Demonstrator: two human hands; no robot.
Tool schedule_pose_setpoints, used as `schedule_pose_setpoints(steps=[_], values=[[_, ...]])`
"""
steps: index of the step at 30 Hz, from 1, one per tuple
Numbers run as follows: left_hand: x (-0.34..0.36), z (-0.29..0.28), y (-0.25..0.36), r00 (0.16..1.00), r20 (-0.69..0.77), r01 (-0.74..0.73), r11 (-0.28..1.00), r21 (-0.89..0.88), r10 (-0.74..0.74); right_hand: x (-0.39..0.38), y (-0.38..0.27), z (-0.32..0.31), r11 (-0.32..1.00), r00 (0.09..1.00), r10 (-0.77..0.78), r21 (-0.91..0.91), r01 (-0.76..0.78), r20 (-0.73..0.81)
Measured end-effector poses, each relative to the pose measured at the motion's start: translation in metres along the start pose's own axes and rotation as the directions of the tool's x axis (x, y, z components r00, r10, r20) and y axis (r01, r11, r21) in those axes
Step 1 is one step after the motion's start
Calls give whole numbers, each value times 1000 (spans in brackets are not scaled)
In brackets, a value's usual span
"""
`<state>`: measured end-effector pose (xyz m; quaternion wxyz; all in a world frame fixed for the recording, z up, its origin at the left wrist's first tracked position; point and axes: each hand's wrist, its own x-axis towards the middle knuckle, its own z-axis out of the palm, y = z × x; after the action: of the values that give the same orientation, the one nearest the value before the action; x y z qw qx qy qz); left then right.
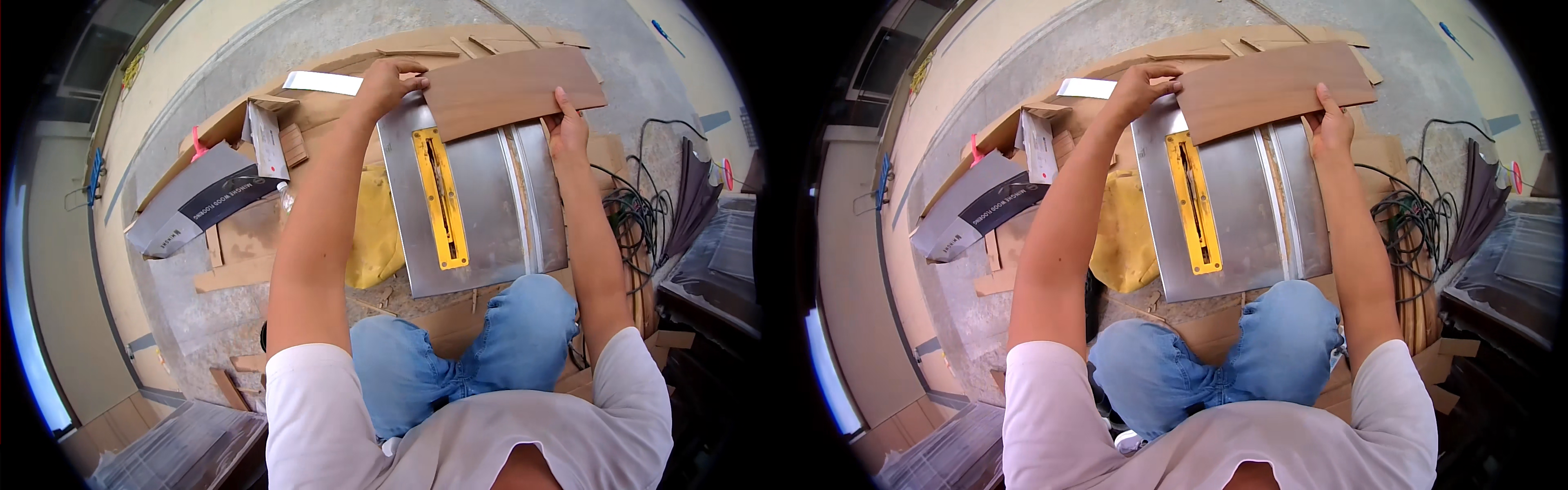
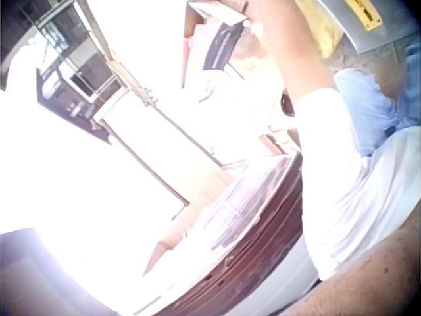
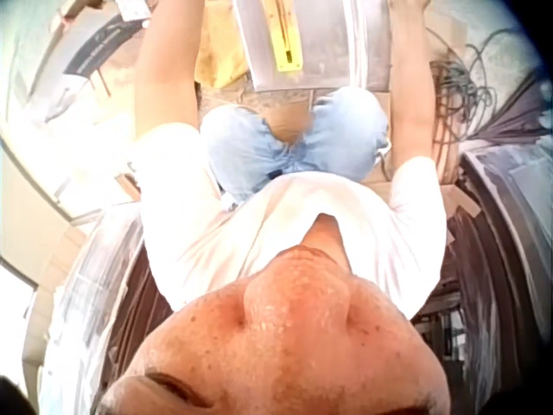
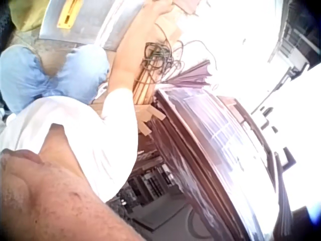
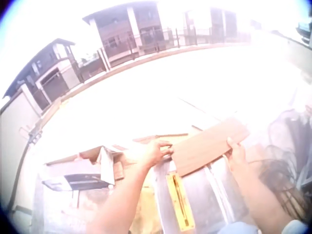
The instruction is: The person marks wood floorboards with a pencil, cuts them using a table saw, and fits the pieces into the gaps of a new wood floor installation.
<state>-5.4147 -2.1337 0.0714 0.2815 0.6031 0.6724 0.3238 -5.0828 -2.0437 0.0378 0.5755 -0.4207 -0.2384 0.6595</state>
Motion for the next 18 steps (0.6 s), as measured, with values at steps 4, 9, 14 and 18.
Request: schedule_pose_setpoints(steps=[4,9,14,18], values=[[-7,20,-10,995,-102,3,985,-174,-21,5,8,-12,1000,998,-8,30,6,55],[-17,22,6,959,-160,191,952,-239,-233,4,5,-24,993,988,91,65,-100,126],[-28,29,-7,945,-269,83,932,-354,-187,-7,5,-21,990,976,113,58,-126,185],[-36,36,-11,944,-237,36,790,-613,-228,-15,5,-20,989,976,134,45,-143,173]])
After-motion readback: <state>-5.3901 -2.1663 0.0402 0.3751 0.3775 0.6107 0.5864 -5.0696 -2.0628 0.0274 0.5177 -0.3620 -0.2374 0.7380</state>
